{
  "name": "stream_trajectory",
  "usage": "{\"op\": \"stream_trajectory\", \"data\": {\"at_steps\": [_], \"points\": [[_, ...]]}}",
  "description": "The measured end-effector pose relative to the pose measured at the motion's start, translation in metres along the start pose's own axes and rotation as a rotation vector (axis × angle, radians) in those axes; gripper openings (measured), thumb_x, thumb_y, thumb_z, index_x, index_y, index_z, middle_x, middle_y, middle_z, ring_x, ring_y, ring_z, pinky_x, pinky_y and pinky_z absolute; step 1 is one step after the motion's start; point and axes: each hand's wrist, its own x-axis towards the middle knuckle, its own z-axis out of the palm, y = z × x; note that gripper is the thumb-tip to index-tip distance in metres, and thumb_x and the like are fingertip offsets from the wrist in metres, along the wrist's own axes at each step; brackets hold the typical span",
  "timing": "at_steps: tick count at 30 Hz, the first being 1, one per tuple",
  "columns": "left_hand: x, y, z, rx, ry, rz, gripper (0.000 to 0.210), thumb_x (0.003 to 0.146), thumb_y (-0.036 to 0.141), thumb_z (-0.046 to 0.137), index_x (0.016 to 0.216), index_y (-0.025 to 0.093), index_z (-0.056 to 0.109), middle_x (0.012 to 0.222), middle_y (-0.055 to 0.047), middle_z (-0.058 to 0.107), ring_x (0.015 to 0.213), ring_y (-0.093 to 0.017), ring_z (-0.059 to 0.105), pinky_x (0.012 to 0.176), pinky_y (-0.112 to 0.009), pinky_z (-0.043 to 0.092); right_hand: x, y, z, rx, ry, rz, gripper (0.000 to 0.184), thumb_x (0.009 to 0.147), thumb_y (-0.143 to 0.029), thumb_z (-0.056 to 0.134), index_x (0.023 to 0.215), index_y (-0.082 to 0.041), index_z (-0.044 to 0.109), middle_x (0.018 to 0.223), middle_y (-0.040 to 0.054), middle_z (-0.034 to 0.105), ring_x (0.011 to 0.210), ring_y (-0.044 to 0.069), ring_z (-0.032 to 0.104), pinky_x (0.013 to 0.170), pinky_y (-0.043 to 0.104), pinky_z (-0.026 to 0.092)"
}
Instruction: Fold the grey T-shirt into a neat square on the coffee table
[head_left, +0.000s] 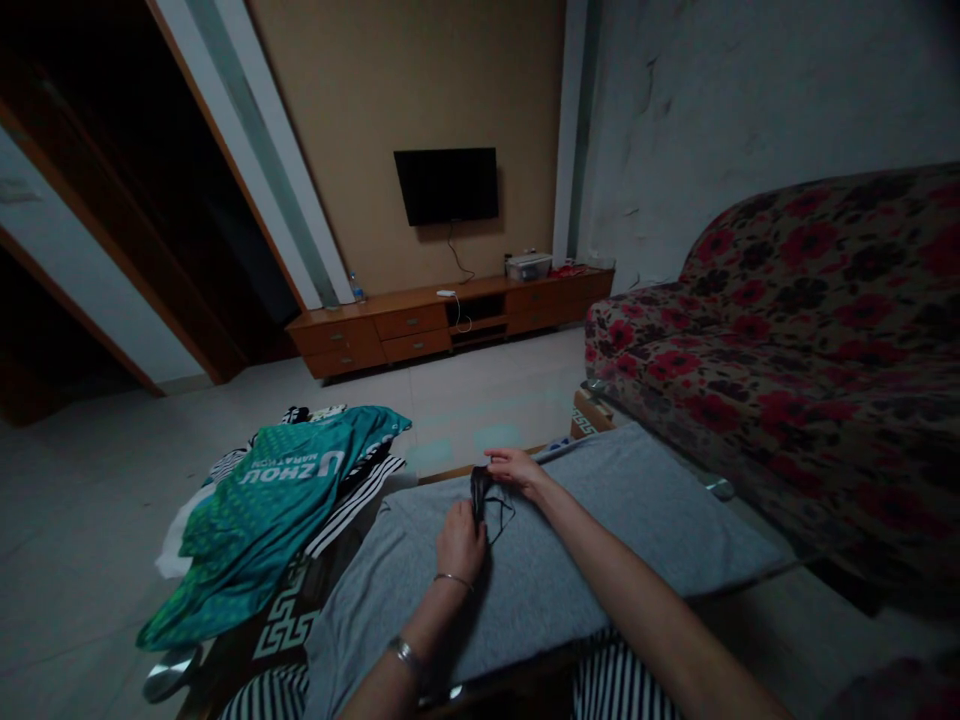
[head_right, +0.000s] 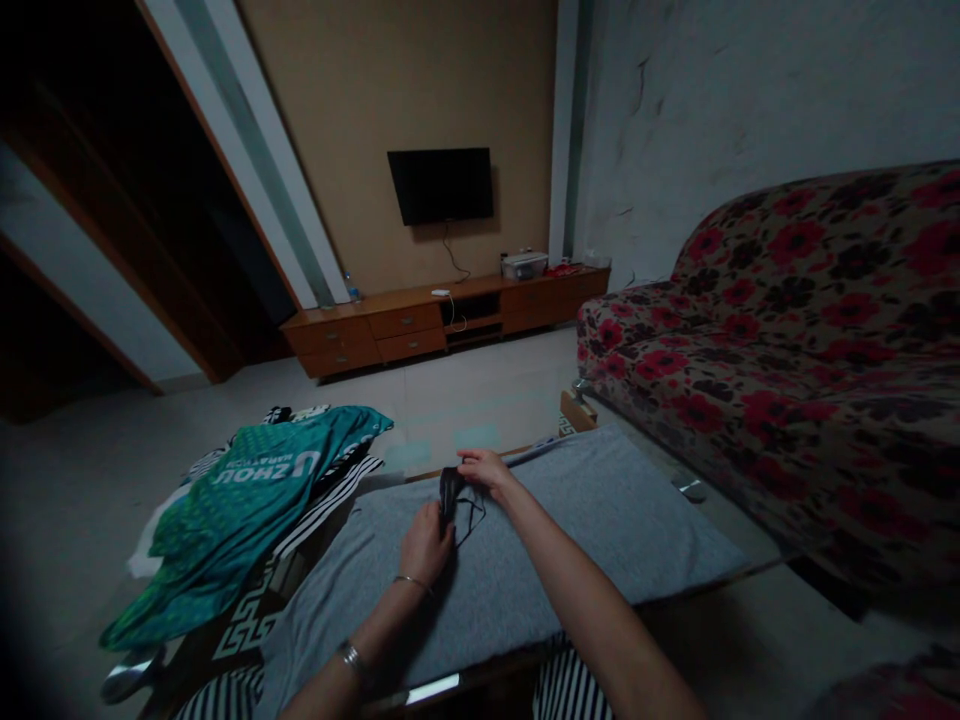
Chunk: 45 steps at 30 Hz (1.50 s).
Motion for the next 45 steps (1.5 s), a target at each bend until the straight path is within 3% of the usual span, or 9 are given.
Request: {"op": "stream_trajectory", "data": {"at_steps": [8, 13, 18, 21, 25, 31, 34, 38, 45], "points": [[0.012, -0.019, -0.005, -0.059, -0.005, -0.114, 0.016, 0.09, 0.024, 0.043, 0.087, 0.018, 0.057, 0.091, -0.007, 0.068, 0.085, -0.019, 0.063, 0.07, -0.026, 0.041, -0.013, 0.016, -0.008, -0.235, -0.086, -0.21, 0.052, 0.059, -0.005, 0.06, 0.109, -0.016, 0.057, 0.099, 0.0032, 0.066, 0.093, 0.016, 0.06, 0.088, 0.031, 0.046], [0.009, -0.019, -0.001, -0.051, 0.022, -0.104, 0.018, 0.091, 0.025, 0.041, 0.091, 0.018, 0.058, 0.096, -0.008, 0.067, 0.089, -0.02, 0.062, 0.073, -0.027, 0.04, -0.032, 0.022, -0.002, -0.826, 0.034, -0.445, 0.073, 0.065, -0.005, 0.057, 0.135, -0.021, 0.045, 0.126, 0.009, 0.056, 0.119, 0.021, 0.047, 0.103, 0.035, 0.032], [0.005, -0.02, 0.0, -0.034, 0.008, -0.053, 0.017, 0.089, 0.024, 0.042, 0.094, 0.02, 0.058, 0.102, -0.007, 0.065, 0.094, -0.02, 0.06, 0.077, -0.027, 0.041, -0.038, 0.031, -0.016, -0.914, 0.357, -0.264, 0.067, 0.071, -0.003, 0.048, 0.137, -0.017, 0.044, 0.1, 0.0056, 0.066, 0.096, 0.016, 0.057, 0.087, 0.024, 0.04], [0.003, -0.019, 0.0, -0.021, -0.008, -0.038, 0.018, 0.086, 0.022, 0.046, 0.098, 0.019, 0.059, 0.104, -0.008, 0.062, 0.097, -0.021, 0.059, 0.077, -0.028, 0.042, -0.043, 0.041, -0.038, -0.945, 0.369, -0.122, 0.051, 0.075, -0.007, 0.05, 0.124, -0.018, 0.057, 0.095, 0.0041, 0.069, 0.088, 0.015, 0.061, 0.079, 0.022, 0.042], [0.0, -0.019, 0.0, -0.006, -0.043, 0.022, 0.03, 0.083, 0.018, 0.048, 0.111, 0.021, 0.059, 0.108, -0.008, 0.058, 0.099, -0.021, 0.058, 0.079, -0.028, 0.044, -0.052, 0.037, -0.059, -1.017, 0.368, -0.089, 0.034, 0.081, -0.007, 0.043, 0.101, -0.015, 0.069, 0.102, 0.0099, 0.069, 0.096, 0.018, 0.061, 0.083, 0.025, 0.04], [0.001, -0.022, 0.002, -0.044, -0.055, 0.042, 0.033, 0.085, 0.016, 0.045, 0.114, 0.02, 0.06, 0.106, -0.008, 0.057, 0.099, -0.019, 0.057, 0.083, -0.027, 0.044, -0.044, 0.019, -0.027, -1.077, 0.322, -0.128, 0.018, 0.082, -0.025, 0.057, 0.093, -0.017, 0.07, 0.103, 0.0115, 0.068, 0.103, 0.022, 0.058, 0.088, 0.029, 0.04], [0.002, -0.023, 0.001, -0.068, -0.051, 0.033, 0.032, 0.091, 0.018, 0.037, 0.114, 0.017, 0.059, 0.106, -0.009, 0.058, 0.098, -0.017, 0.057, 0.085, -0.026, 0.043, -0.033, 0.019, -0.005, -1.087, 0.329, -0.099, 0.031, 0.078, -0.033, 0.065, 0.104, -0.016, 0.067, 0.108, 0.0146, 0.066, 0.106, 0.024, 0.057, 0.088, 0.032, 0.041], [0.002, -0.022, -0.001, -0.049, -0.041, 0.017, 0.03, 0.094, 0.022, 0.034, 0.108, 0.017, 0.061, 0.102, -0.007, 0.06, 0.096, -0.016, 0.058, 0.084, -0.024, 0.042, -0.02, 0.023, 0.007, -1.016, 0.342, -0.132, 0.055, 0.08, -0.028, 0.062, 0.132, -0.018, 0.049, 0.117, 0.0121, 0.063, 0.106, 0.019, 0.058, 0.088, 0.028, 0.042], [0.0, -0.019, -0.001, -0.012, -0.025, 0.013, 0.03, 0.096, 0.027, 0.034, 0.103, 0.018, 0.062, 0.1, -0.006, 0.061, 0.093, -0.016, 0.058, 0.08, -0.023, 0.042, -0.008, 0.027, 0.003, -1.004, 0.283, -0.183, 0.061, 0.075, -0.006, 0.053, 0.134, -0.02, 0.048, 0.124, 0.0085, 0.06, 0.113, 0.016, 0.055, 0.093, 0.022, 0.04]]}}
